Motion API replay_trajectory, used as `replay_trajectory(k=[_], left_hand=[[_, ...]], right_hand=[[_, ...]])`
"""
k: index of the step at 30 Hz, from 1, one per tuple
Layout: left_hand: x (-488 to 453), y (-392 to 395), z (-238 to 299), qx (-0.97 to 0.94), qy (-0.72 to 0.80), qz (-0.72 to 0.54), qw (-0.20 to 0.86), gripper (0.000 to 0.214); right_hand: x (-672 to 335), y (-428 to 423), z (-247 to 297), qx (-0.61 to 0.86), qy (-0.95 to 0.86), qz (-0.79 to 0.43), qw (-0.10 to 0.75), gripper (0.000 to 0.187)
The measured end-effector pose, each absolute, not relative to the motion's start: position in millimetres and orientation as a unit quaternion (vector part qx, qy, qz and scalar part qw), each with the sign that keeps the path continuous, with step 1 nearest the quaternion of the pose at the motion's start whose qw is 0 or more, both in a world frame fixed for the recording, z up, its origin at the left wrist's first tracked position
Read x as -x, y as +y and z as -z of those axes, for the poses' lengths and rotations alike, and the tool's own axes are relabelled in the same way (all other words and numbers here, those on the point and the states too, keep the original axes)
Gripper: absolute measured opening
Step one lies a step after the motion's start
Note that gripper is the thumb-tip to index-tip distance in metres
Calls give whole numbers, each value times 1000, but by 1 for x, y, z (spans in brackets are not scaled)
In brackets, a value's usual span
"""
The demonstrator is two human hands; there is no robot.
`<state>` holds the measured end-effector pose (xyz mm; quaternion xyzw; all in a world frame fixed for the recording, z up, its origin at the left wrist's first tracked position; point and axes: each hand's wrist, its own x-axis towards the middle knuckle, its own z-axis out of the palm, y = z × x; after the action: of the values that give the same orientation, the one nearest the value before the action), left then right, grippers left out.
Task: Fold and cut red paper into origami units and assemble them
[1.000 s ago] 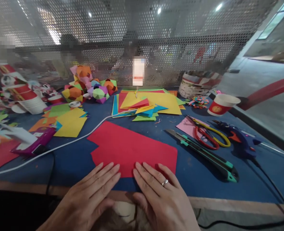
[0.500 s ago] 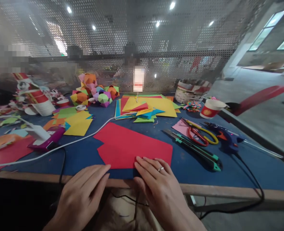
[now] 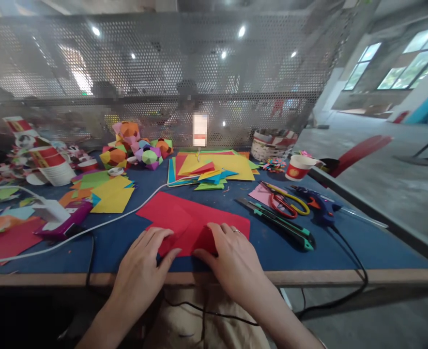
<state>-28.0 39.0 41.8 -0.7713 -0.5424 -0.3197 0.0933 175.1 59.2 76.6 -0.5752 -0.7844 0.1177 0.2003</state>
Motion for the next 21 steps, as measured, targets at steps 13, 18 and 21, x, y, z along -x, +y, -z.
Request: replay_trajectory(k=[13,18,21], left_hand=[[32,30,-63,437,-508,654,-351,88],[7,16,-67,345,-483,619,-514,76],[0,17,-69,370,-497,622,-479,63]], right_hand=[[-181,43,-85,405,-678,-407,458,8],[-179,40,-85,365,-642,-475,478,10],[-183,39,-83,363,-601,-504,503,15]])
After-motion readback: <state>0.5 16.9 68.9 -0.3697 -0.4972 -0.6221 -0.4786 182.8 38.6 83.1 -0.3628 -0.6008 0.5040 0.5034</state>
